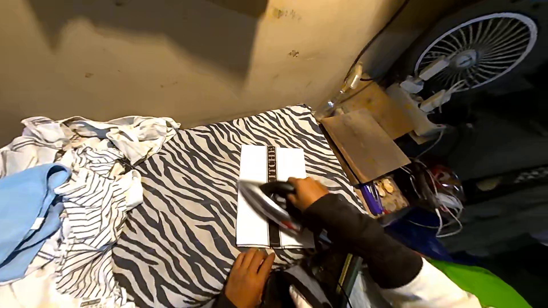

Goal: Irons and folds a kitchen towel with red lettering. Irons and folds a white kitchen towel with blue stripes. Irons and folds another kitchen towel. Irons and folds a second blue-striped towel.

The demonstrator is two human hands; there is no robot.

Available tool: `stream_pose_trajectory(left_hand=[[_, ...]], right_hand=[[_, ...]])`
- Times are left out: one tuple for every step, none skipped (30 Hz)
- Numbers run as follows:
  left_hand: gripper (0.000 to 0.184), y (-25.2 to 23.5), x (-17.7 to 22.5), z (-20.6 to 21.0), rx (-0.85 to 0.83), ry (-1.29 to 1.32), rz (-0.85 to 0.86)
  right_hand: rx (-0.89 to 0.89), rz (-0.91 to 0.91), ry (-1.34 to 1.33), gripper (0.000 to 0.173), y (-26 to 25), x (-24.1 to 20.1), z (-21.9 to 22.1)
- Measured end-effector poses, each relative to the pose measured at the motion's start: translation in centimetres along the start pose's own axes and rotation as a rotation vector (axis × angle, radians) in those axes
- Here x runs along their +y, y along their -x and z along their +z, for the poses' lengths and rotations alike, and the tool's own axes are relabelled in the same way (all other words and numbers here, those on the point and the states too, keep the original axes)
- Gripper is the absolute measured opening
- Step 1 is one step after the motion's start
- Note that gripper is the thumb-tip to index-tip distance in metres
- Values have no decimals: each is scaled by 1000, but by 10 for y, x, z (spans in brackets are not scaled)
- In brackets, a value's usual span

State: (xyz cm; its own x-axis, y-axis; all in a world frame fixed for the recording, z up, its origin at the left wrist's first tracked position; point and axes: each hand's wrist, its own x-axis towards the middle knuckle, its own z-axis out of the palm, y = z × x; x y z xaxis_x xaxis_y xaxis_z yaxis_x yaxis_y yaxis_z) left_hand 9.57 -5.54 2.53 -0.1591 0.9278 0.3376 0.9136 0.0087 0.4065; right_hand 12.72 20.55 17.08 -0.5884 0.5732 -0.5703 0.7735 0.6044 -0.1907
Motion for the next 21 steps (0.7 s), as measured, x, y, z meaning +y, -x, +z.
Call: stream_pose_trajectory(left_hand=[[39,-4,-1,2,-4,-3,-6],[45,-8,-2,3,-15,0,-14],[51,-14,-3,5,-28,-4,-16],[57,-19,-4,7,-50,-20,-17],[61,-25,-6,9,-72,-41,-16],[62,-31,-8,13,-79,-71,-13],[60,-36,-8,16,-77,-82,-11],[57,-38,-7,18,-80,-77,-5],[53,-41,-6,20,-78,-78,6],[51,-44,-7,20,-73,-79,22],[50,-47,-8,19,-73,-88,36],[51,-49,-8,18,-81,-98,49],[53,-49,-9,18,-81,-115,68],[54,-50,-10,21,-71,-142,89],[55,-49,-11,23,-64,-159,109],[55,-49,-11,25,-70,-164,123],[55,-49,-12,27,-78,-163,135],[54,-50,-13,29,-87,-148,145],[53,-52,-13,32,-90,-125,151],[51,-55,-13,35,-81,-123,157],[49,-58,-13,39,-52,-140,168]], right_hand=[[105,61,-59,45,-6,15,-2],[192,125,-112,54,-14,28,-2],[239,196,-153,65,-25,38,-3],[257,267,-192,72,-38,43,-4],[271,318,-229,75,-50,45,-7],[295,344,-261,76,-61,45,-11],[312,348,-289,75,-68,42,-18],[315,351,-316,74,-75,38,-24],[319,358,-353,72,-82,34,-28],[327,369,-375,72,-88,30,-32],[325,378,-391,71,-90,24,-34],[319,377,-393,71,-88,20,-31],[311,376,-383,71,-81,17,-25],[296,381,-361,71,-72,16,-20],[283,391,-338,71,-63,17,-13],[276,399,-314,70,-55,20,-6],[269,403,-300,70,-50,24,-2],[268,404,-300,69,-46,30,1],[270,407,-320,69,-43,35,2],[278,413,-326,69,-39,38,5],[275,407,-325,69,-34,38,9]])
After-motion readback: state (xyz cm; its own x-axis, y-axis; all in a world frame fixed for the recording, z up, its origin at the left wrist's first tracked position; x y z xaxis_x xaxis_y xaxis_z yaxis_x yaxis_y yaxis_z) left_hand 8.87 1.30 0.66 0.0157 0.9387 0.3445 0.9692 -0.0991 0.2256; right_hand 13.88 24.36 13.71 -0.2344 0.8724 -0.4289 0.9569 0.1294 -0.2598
